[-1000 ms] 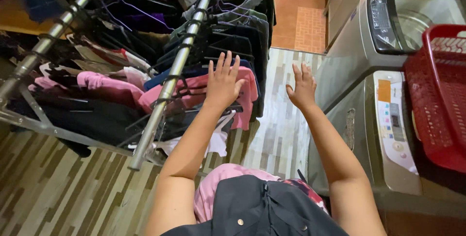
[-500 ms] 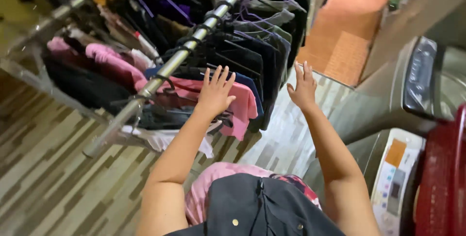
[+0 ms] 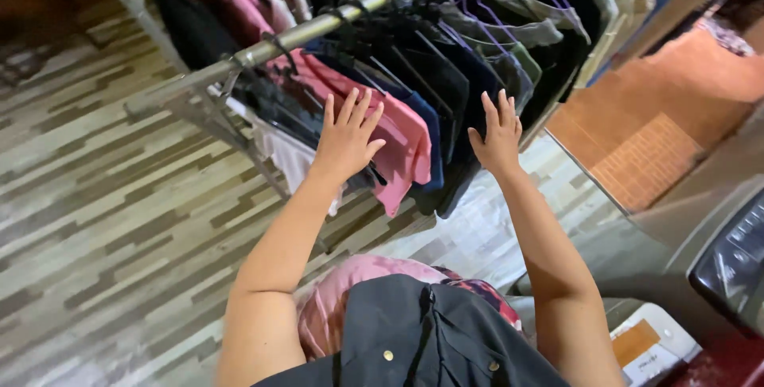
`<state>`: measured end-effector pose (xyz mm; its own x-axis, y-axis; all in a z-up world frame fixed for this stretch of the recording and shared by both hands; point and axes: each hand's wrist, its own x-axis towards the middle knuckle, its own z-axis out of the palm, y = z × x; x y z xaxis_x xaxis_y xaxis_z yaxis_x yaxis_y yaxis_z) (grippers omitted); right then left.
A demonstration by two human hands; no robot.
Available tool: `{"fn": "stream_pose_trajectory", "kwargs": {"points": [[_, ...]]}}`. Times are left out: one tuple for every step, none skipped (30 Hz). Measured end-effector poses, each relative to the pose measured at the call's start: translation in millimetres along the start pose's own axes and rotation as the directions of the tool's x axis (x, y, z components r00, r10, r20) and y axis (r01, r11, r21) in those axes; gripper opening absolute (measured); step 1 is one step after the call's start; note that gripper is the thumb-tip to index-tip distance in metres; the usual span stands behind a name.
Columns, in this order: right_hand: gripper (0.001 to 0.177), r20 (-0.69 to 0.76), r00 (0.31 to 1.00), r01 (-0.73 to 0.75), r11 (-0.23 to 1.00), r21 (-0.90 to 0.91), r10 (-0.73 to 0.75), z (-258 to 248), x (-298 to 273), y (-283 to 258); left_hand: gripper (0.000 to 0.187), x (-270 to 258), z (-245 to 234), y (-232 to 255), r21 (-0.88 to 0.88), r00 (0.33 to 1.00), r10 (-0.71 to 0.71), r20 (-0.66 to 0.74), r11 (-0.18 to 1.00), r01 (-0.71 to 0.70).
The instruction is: The person browses a metal clothing rack, moving hangers and garments back and forth to inspect and rearrange them. They handle multiple items including pants, shirts, and shorts, shifting them along the rod and occasionally pulling them forward to view before returning them to the rack.
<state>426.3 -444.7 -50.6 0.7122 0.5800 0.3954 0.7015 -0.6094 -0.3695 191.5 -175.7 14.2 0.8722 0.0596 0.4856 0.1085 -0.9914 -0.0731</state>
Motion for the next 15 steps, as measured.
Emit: {"fn": "stream_pose_trajectory", "kwargs": {"points": [[0.087, 0.009, 1.000, 0.016, 1.000, 0.011, -0.016, 0, 1, -9, 0.074, -5, -1, -2, 0.011, 1.000, -0.018, 0.005, 1.000, 0.017], [0.083, 0.017, 0.999, 0.048, 0.995, 0.084, -0.050, -1, -1, -18, 0.071, -10, -2, -3, 0.040, 0.999, -0.025, -0.021, 0.999, 0.026], [0.079, 0.022, 0.996, 0.079, 0.984, 0.157, -0.084, -1, -3, -28, 0.068, -16, -3, -5, 0.070, 0.998, -0.031, -0.047, 0.997, 0.034], [0.079, 0.024, 0.995, 0.090, 0.982, 0.165, -0.095, 1, -4, -36, 0.068, -21, -5, -5, 0.080, 0.998, -0.040, -0.047, 0.996, 0.044], [0.076, 0.035, 0.992, 0.112, 0.981, 0.160, -0.119, 3, -4, -45, 0.065, -27, -7, -6, 0.066, 0.997, -0.043, -0.060, 0.997, 0.046], [0.074, 0.042, 0.989, 0.131, 0.979, 0.156, -0.139, 5, -4, -54, 0.063, -31, -10, -7, 0.055, 0.996, -0.040, -0.074, 0.997, 0.045], [0.074, 0.039, 0.988, 0.139, 0.976, 0.165, -0.148, 5, -1, -65, 0.063, -33, -7, -10, 0.066, 0.996, -0.044, -0.074, 0.997, 0.049], [0.072, 0.040, 0.984, 0.167, 0.977, 0.134, -0.174, 5, -2, -75, 0.061, -38, -3, -11, 0.063, 0.995, -0.047, -0.084, 0.997, 0.053], [0.070, 0.041, 0.979, 0.196, 0.975, 0.104, -0.201, 5, -3, -85, 0.060, -43, 0, -12, 0.060, 0.994, -0.050, -0.094, 0.997, 0.056], [0.070, 0.035, 0.978, 0.201, 0.974, 0.108, -0.206, 8, -1, -91, 0.060, -44, 3, -14, 0.068, 0.994, -0.051, -0.098, 0.996, 0.058], [0.070, 0.032, 0.977, 0.208, 0.975, 0.084, -0.211, 12, 1, -96, 0.061, -46, 5, -15, 0.064, 0.993, -0.043, -0.106, 0.997, 0.050], [0.071, 0.037, 0.976, 0.212, 0.976, 0.058, -0.214, 14, -1, -102, 0.062, -51, 8, -14, 0.055, 0.993, -0.040, -0.110, 0.997, 0.046], [0.071, 0.039, 0.975, 0.216, 0.975, 0.060, -0.218, 18, 0, -103, 0.062, -54, 4, -13, 0.057, 0.993, -0.044, -0.110, 0.997, 0.051], [0.064, 0.027, 0.976, 0.215, 0.976, 0.047, -0.216, 22, 3, -104, 0.062, -55, 0, -15, 0.071, 0.991, -0.039, -0.130, 0.996, 0.049], [0.058, 0.014, 0.977, 0.214, 0.976, 0.034, -0.214, 27, 6, -106, 0.061, -56, -3, -17, 0.085, 0.988, -0.034, -0.150, 0.995, 0.047]]}}
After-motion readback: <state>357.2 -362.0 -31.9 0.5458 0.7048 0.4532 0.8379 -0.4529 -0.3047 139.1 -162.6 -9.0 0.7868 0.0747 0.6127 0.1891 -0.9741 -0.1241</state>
